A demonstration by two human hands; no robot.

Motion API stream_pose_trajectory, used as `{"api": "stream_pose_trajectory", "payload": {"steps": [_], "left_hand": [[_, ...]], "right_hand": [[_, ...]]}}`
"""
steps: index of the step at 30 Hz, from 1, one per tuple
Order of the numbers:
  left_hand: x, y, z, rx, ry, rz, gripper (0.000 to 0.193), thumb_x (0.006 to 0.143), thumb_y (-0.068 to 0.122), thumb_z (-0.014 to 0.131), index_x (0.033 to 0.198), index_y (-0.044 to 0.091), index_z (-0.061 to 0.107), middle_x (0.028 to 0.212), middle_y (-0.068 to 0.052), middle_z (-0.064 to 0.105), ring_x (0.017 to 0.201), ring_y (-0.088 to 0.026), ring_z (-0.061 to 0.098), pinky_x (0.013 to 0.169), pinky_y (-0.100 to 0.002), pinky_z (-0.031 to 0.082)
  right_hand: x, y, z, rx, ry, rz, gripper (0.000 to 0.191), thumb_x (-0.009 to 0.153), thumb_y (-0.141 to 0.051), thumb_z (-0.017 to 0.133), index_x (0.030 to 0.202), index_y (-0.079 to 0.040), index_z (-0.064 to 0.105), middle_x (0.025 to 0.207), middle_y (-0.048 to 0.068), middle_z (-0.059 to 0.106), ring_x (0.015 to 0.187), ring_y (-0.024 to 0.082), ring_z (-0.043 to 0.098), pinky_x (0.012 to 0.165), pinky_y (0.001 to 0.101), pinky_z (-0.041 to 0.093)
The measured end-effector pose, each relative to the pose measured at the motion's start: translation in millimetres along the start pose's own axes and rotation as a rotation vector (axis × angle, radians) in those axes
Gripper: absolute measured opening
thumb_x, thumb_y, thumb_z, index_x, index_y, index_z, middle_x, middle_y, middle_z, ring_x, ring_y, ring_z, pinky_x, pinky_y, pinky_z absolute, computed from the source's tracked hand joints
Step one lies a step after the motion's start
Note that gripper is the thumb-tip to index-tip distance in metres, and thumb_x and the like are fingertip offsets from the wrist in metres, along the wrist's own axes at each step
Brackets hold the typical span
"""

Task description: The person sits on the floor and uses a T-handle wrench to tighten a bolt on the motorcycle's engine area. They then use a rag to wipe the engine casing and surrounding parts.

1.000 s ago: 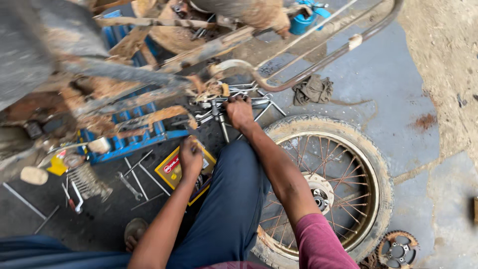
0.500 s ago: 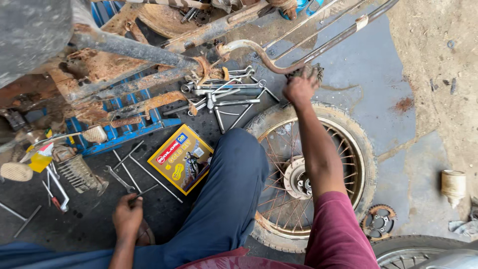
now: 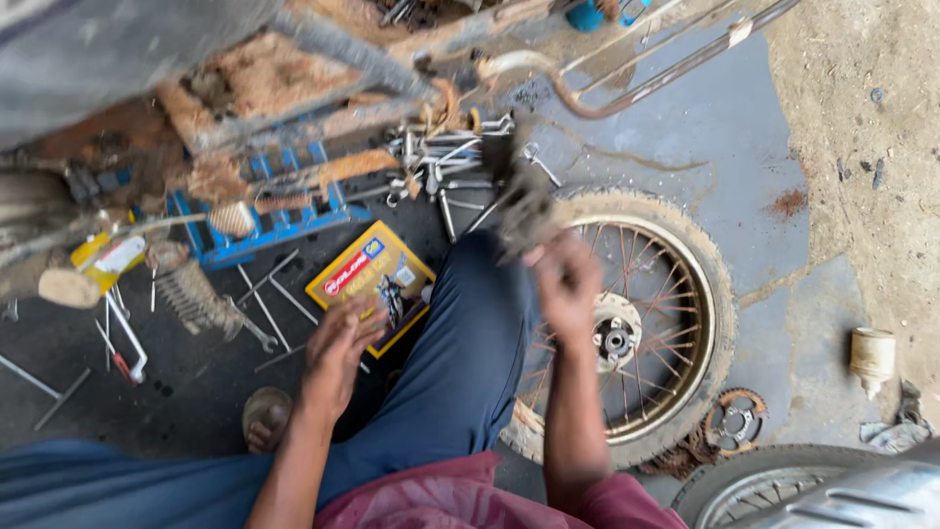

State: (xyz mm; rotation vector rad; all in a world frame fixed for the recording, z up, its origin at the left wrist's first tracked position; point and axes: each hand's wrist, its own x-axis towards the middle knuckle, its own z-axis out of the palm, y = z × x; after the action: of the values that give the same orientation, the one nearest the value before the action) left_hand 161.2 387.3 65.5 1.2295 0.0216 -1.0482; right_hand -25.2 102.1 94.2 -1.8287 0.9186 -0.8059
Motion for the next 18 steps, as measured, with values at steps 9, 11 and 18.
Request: {"api": "stream_pose_trajectory", "payload": {"steps": [9,11,18], "left_hand": [[-35,-8,-44,-0.444,-0.038,0.033,0.055,0.104,0.026,0.050,0.153,0.003,0.045,0.149,-0.015,0.053,0.137,-0.028,0.052,0.118,-0.042,0.039],[-55,-28,-64,0.072,0.063,0.231,0.051,0.107,0.022,0.048,0.153,0.000,0.045,0.150,-0.016,0.053,0.137,-0.027,0.053,0.118,-0.041,0.040],[-88,-53,-82,-0.229,0.179,0.048,0.047,0.098,0.004,0.057,0.145,-0.002,0.055,0.135,-0.010,0.064,0.117,-0.017,0.062,0.102,-0.032,0.049]], "right_hand": [[-167,-130,159,0.120,-0.751,-0.179,0.091,0.099,-0.045,0.060,0.161,0.005,0.017,0.166,0.033,0.021,0.158,0.050,0.016,0.127,0.0558,0.016],[-198,-123,193,-0.084,-0.782,-0.078,0.086,0.107,-0.043,0.048,0.165,0.007,0.008,0.172,0.034,0.010,0.164,0.050,0.007,0.130,0.0568,0.007],[-170,-52,294,0.028,-0.583,0.426,0.079,0.109,-0.055,0.045,0.156,0.006,0.029,0.166,0.033,0.026,0.159,0.043,0.017,0.128,0.0450,0.018]]}}
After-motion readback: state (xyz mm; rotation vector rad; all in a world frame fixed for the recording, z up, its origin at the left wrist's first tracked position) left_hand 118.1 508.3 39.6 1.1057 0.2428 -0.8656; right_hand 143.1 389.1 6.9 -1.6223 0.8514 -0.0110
